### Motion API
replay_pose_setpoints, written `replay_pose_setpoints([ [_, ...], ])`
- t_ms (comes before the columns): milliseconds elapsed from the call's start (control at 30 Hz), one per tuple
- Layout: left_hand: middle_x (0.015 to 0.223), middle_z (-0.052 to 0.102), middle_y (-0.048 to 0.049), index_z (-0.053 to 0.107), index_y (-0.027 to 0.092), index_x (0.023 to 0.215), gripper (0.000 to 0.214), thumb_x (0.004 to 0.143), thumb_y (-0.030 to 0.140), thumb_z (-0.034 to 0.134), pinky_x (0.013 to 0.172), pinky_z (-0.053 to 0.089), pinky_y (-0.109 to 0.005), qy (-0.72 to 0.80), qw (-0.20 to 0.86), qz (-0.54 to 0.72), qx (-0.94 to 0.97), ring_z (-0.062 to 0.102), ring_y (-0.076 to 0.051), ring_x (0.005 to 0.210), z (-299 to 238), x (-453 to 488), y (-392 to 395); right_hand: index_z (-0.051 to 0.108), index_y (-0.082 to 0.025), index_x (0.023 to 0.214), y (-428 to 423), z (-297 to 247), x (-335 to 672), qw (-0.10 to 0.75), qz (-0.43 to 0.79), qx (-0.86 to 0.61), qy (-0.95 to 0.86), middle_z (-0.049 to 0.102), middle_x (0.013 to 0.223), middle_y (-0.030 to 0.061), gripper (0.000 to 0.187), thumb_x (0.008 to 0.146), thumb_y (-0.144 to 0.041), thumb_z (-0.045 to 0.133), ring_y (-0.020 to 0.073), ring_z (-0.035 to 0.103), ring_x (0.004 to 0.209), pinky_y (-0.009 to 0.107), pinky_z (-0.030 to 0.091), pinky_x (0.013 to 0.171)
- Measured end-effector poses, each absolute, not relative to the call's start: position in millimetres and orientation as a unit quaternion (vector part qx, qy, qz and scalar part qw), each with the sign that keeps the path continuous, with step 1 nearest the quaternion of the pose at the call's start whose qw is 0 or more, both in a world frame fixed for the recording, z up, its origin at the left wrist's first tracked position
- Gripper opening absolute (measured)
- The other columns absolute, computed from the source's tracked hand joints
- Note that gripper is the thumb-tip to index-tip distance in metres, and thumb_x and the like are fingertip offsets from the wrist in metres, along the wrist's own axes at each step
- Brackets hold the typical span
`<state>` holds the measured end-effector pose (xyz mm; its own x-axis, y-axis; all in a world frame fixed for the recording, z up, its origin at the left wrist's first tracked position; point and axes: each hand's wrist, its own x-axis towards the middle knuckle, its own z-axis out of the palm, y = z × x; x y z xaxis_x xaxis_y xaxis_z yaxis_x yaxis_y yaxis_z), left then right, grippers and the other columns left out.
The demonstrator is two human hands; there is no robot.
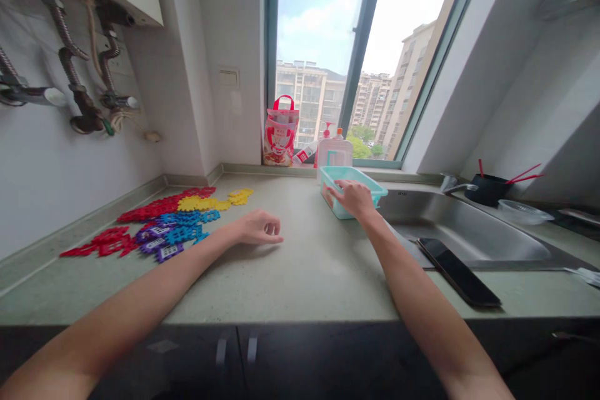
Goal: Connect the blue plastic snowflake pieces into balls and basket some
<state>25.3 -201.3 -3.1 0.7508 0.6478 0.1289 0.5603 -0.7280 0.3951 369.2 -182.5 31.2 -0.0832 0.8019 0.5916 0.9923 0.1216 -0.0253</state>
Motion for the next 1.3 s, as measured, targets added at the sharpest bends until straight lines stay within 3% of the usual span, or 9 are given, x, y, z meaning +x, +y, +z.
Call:
replay_pose_setpoints([
  [167, 0.068, 0.063, 0.0018, 0.072, 0.019, 0.081, 0.032, 0.084, 0.052, 0.07, 0.057, 0.037, -0.022, 0.339, 0.184, 0.13, 0.914, 0.055, -0.011, 0.062, 0.5, 24.8, -204.5, 0.067, -0.025, 0.136, -176.6, 33.6, 384.5, 0.195, -0.146, -0.601, -0.761, 0.078, 0.121, 0.0119, 0.043, 0.094, -0.021, 0.059, 0.0283, 0.073, 0.105, 0.036, 0.048, 0.091],
  [367, 0.069, 0.062, 0.002, 0.072, 0.019, 0.082, 0.034, 0.084, 0.053, 0.07, 0.058, 0.036, -0.021, 0.343, 0.192, 0.128, 0.911, 0.054, -0.011, 0.063, -1.0, 25.3, -201.7, 0.077, -0.025, 0.118, -174.9, 40.4, 447.7, 0.154, -0.113, -0.676, -0.712, 0.079, 0.107, 0.0118, 0.041, 0.081, -0.015, 0.064, 0.0284, 0.072, 0.1, 0.032, 0.05, 0.08],
  [500, 0.067, 0.061, 0.0025, 0.073, 0.018, 0.082, 0.034, 0.084, 0.052, 0.07, 0.057, 0.035, -0.021, 0.355, 0.194, 0.123, 0.906, 0.053, -0.011, 0.062, -1.2, 26.0, -201.1, 0.077, -0.024, 0.122, -173.5, 36.5, 455.2, 0.155, -0.067, -0.684, -0.709, 0.078, 0.111, 0.0132, 0.044, 0.08, -0.038, 0.073, 0.0317, 0.072, 0.102, 0.035, 0.052, 0.08],
  [633, 0.068, 0.062, 0.0028, 0.074, 0.019, 0.083, 0.033, 0.083, 0.052, 0.07, 0.057, 0.035, -0.021, 0.357, 0.196, 0.125, 0.905, 0.053, -0.011, 0.062, -5.2, 23.4, -197.0, 0.075, -0.026, 0.128, -174.2, 37.5, 445.6, 0.141, -0.057, -0.702, -0.696, 0.076, 0.122, 0.0144, 0.07, 0.081, -0.076, 0.063, 0.0368, 0.069, 0.11, 0.043, 0.052, 0.087],
  [733, 0.069, 0.064, 0.0024, 0.075, 0.019, 0.085, 0.034, 0.084, 0.053, 0.07, 0.057, 0.036, -0.021, 0.358, 0.196, 0.126, 0.904, 0.055, -0.011, 0.063, -9.4, 22.0, -193.2, 0.075, -0.027, 0.126, -177.1, 39.4, 439.8, 0.132, -0.066, -0.72, -0.678, 0.075, 0.122, 0.0148, 0.071, 0.081, -0.08, 0.06, 0.038, 0.068, 0.111, 0.05, 0.05, 0.093],
  [900, 0.069, 0.071, 0.002, 0.076, 0.022, 0.082, 0.021, 0.088, 0.04, 0.067, 0.059, 0.036, -0.022, 0.317, 0.071, 0.13, 0.937, 0.056, -0.01, 0.058, -3.2, 26.9, -201.1, 0.075, -0.027, 0.122, -176.9, 32.3, 429.8, 0.203, -0.164, -0.648, -0.716, 0.07, 0.129, 0.0139, 0.05, 0.083, -0.058, 0.066, 0.0421, 0.058, 0.124, 0.075, 0.03, 0.11],
  [1067, 0.071, 0.075, 0.002, 0.073, 0.023, 0.074, 0.022, 0.091, 0.035, 0.065, 0.061, 0.039, -0.023, 0.274, -0.06, 0.168, 0.945, 0.065, -0.01, 0.062, 23.8, 35.5, -231.7, 0.073, -0.026, 0.122, -174.3, 19.3, 387.5, 0.302, -0.267, -0.417, -0.815, 0.07, 0.127, 0.0091, 0.049, 0.077, -0.015, 0.06, 0.0335, 0.054, 0.13, 0.066, 0.02, 0.123],
  [1200, 0.081, 0.078, 0.001, 0.075, 0.023, 0.085, 0.021, 0.095, 0.038, 0.064, 0.067, 0.044, -0.024, 0.313, -0.064, 0.197, 0.927, 0.071, -0.013, 0.072, 33.3, 27.9, -277.8, 0.067, -0.025, 0.136, -189.1, 12.5, 333.1, 0.282, -0.277, -0.311, -0.865, 0.063, 0.141, 0.0104, 0.063, 0.075, -0.009, 0.059, 0.0344, 0.046, 0.142, 0.065, 0.015, 0.127],
  [1300, 0.096, 0.079, -0.0023, 0.076, 0.024, 0.097, 0.022, 0.097, 0.042, 0.064, 0.083, 0.051, -0.028, 0.373, -0.059, 0.221, 0.899, 0.073, -0.018, 0.089, 22.9, -2.0, -304.9, 0.063, -0.025, 0.142, -201.6, 0.4, 293.5, 0.28, -0.237, -0.255, -0.895, 0.058, 0.148, 0.0114, 0.065, 0.079, -0.009, 0.059, 0.0327, 0.043, 0.145, 0.062, 0.017, 0.128],
])
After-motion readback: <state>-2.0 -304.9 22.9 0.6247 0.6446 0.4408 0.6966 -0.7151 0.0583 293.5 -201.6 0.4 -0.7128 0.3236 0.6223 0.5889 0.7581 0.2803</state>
